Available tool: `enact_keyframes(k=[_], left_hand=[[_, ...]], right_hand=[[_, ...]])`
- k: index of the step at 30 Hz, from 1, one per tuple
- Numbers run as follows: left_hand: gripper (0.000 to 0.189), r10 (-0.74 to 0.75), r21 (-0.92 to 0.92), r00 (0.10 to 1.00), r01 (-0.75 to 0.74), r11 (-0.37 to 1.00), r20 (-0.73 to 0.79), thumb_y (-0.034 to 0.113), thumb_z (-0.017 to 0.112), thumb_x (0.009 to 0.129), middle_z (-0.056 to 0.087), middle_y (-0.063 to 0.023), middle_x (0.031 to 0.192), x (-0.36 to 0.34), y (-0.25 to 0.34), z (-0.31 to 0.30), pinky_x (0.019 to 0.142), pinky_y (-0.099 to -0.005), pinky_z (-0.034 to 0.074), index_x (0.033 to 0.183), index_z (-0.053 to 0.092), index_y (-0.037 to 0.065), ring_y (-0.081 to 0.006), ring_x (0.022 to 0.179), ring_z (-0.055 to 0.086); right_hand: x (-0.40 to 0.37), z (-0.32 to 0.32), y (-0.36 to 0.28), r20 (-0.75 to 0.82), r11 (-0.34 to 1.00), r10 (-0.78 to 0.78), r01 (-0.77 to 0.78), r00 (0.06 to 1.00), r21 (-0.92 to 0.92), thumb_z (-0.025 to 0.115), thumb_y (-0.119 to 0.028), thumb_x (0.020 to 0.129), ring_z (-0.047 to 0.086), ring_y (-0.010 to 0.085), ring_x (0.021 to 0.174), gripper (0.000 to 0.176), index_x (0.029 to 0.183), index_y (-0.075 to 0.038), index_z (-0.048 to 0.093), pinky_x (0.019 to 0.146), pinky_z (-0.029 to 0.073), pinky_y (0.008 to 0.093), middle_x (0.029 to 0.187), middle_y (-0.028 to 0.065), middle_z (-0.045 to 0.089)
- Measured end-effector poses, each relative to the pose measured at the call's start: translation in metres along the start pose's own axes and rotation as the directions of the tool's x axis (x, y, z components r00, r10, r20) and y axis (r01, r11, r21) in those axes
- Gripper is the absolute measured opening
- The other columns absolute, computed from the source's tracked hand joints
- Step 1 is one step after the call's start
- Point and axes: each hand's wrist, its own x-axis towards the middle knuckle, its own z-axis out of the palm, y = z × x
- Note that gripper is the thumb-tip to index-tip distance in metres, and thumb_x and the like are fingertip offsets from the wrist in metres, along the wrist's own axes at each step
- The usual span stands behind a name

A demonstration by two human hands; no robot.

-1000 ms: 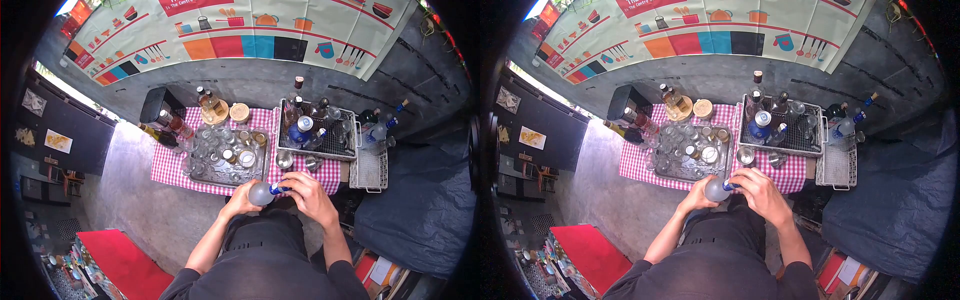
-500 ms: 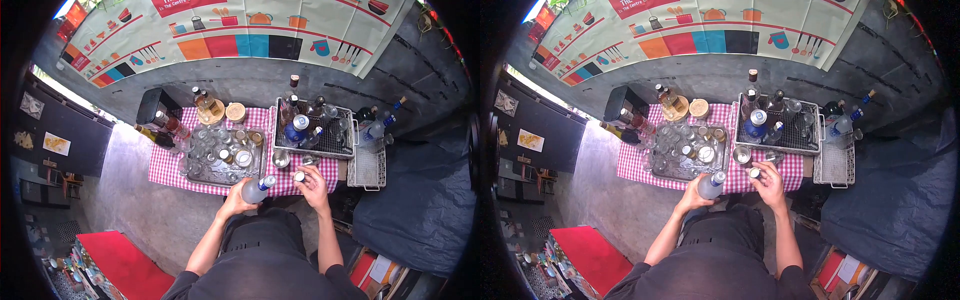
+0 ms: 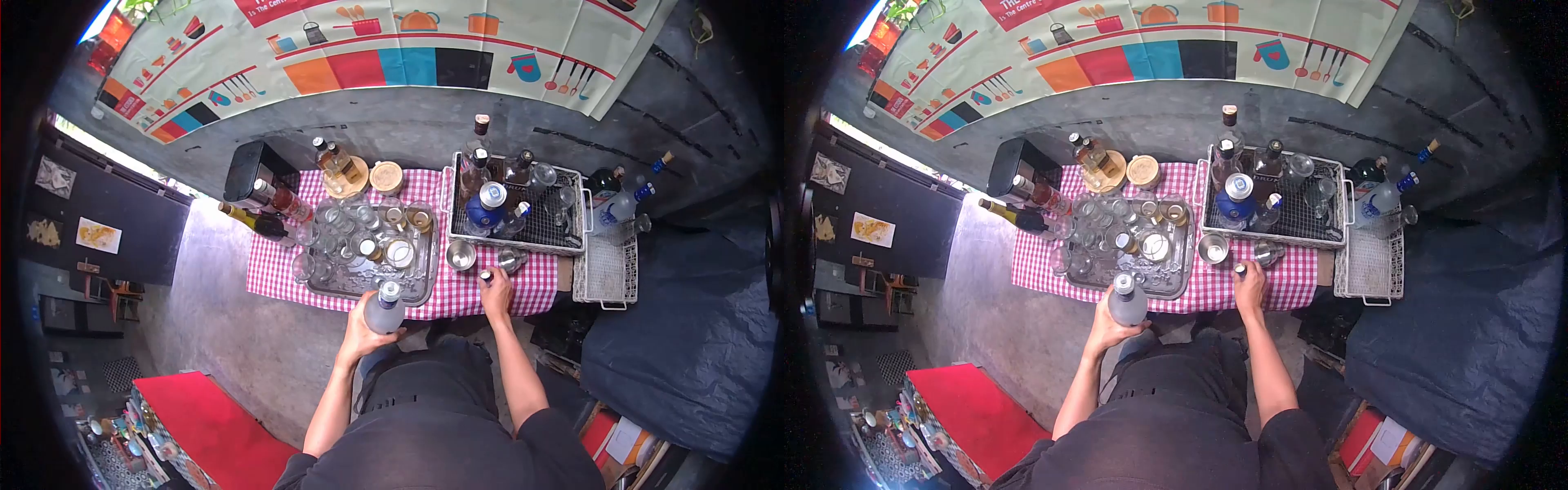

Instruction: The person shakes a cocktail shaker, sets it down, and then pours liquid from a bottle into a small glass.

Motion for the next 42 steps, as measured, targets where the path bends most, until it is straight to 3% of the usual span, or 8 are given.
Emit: enact_keyframes(k=[9, 15, 21, 23, 25, 29, 33, 42], left_hand=[[0.073, -0.084, 0.011, 0.986, 0.087, 0.996, -0.147, 0.011, 0.093, 0.056, 0.067, -0.0071, 0.106, -0.022, -0.005, -0.031, 0.090, -0.0346, 0.052, 0.120, 0.058, 0.001, -0.0156, 0.098, 0.064], [0.066, -0.094, -0.016, 0.972, 0.092, 0.996, -0.214, 0.012, 0.093, 0.056, 0.067, -0.0058, 0.099, -0.031, -0.010, -0.050, 0.084, -0.0345, 0.054, 0.112, 0.058, 0.003, -0.0160, 0.091, 0.065], [0.065, -0.088, -0.020, 0.973, 0.085, 0.996, -0.216, 0.008, 0.091, 0.058, 0.067, -0.0051, 0.103, -0.032, -0.007, -0.069, 0.087, -0.0330, 0.053, 0.115, 0.059, 0.003, -0.0153, 0.094, 0.064], [0.065, -0.096, -0.029, 0.973, 0.092, 0.995, -0.212, 0.008, 0.090, 0.058, 0.067, -0.0049, 0.102, -0.031, -0.005, -0.074, 0.087, -0.0330, 0.053, 0.115, 0.059, 0.003, -0.0151, 0.093, 0.064], [0.065, -0.092, -0.036, 0.972, 0.086, 0.996, -0.217, 0.008, 0.091, 0.058, 0.067, -0.0052, 0.102, -0.030, -0.007, -0.079, 0.087, -0.0332, 0.053, 0.115, 0.059, 0.003, -0.0152, 0.093, 0.064], [0.068, -0.083, 0.019, 0.977, 0.088, 0.996, -0.195, 0.009, 0.091, 0.057, 0.068, -0.0062, 0.103, -0.029, -0.019, -0.092, 0.087, -0.0337, 0.053, 0.116, 0.059, 0.002, -0.0156, 0.093, 0.065], [0.070, -0.081, 0.043, 0.978, 0.091, 0.995, -0.193, 0.010, 0.092, 0.057, 0.069, -0.0071, 0.103, -0.031, -0.018, -0.103, 0.087, -0.0338, 0.054, 0.118, 0.059, 0.002, -0.0157, 0.094, 0.066], [0.071, -0.109, 0.060, 0.983, 0.118, 0.991, -0.145, 0.011, 0.093, 0.057, 0.070, -0.0078, 0.103, -0.036, -0.021, -0.122, 0.088, -0.0337, 0.054, 0.119, 0.059, 0.000, -0.0157, 0.094, 0.067]], right_hand=[[0.019, 0.015, -0.010, -0.069, 0.982, -0.107, 0.094, 0.992, -0.165, 0.071, 0.005, 0.079, 0.063, 0.0433, 0.101, 0.038, 0.116, 0.000, 0.061, 0.086, 0.051, 0.0482, 0.107, 0.0210, 0.065], [0.016, 0.012, -0.012, -0.098, 0.996, -0.069, 0.062, 0.993, -0.067, 0.070, 0.002, 0.083, 0.062, 0.0423, 0.108, 0.042, 0.123, 0.000, 0.058, 0.091, 0.050, 0.0476, 0.118, 0.0207, 0.063], [-0.031, -0.001, -0.023, -0.279, 0.974, -0.217, 0.189, 0.935, -0.127, 0.071, -0.002, 0.086, 0.064, 0.0382, 0.096, 0.038, 0.121, -0.001, 0.057, 0.085, 0.050, 0.0448, 0.100, 0.0174, 0.061], [-0.056, 0.004, -0.018, -0.004, 0.998, 0.037, -0.037, 0.999, -0.055, 0.074, -0.008, 0.085, 0.067, 0.0305, 0.081, 0.038, 0.120, -0.001, 0.060, 0.074, 0.053, 0.0405, 0.088, 0.0152, 0.064], [-0.071, 0.011, -0.034, 0.231, 0.997, -0.073, 0.072, 0.970, 0.012, 0.080, -0.015, 0.082, 0.063, 0.0262, 0.068, 0.037, 0.112, 0.000, 0.065, 0.065, 0.051, 0.0388, 0.076, 0.0112, 0.063], [-0.077, 0.053, -0.068, 0.547, 0.965, -0.262, 0.217, 0.795, 0.147, 0.084, -0.020, 0.078, 0.067, 0.0302, 0.087, 0.054, 0.123, -0.002, 0.060, 0.076, 0.054, 0.0412, 0.109, 0.0153, 0.065], [-0.069, 0.112, -0.105, 0.468, 0.923, -0.374, 0.369, 0.801, 0.106, 0.083, -0.023, 0.079, 0.065, 0.0388, 0.104, 0.067, 0.134, -0.002, 0.051, 0.087, 0.054, 0.0465, 0.125, 0.0180, 0.059], [-0.057, 0.168, -0.146, 0.440, 0.983, -0.182, 0.178, 0.879, 0.052, 0.082, -0.019, 0.078, 0.063, 0.0424, 0.110, 0.065, 0.134, -0.005, 0.052, 0.091, 0.053, 0.0497, 0.128, 0.0173, 0.059]])
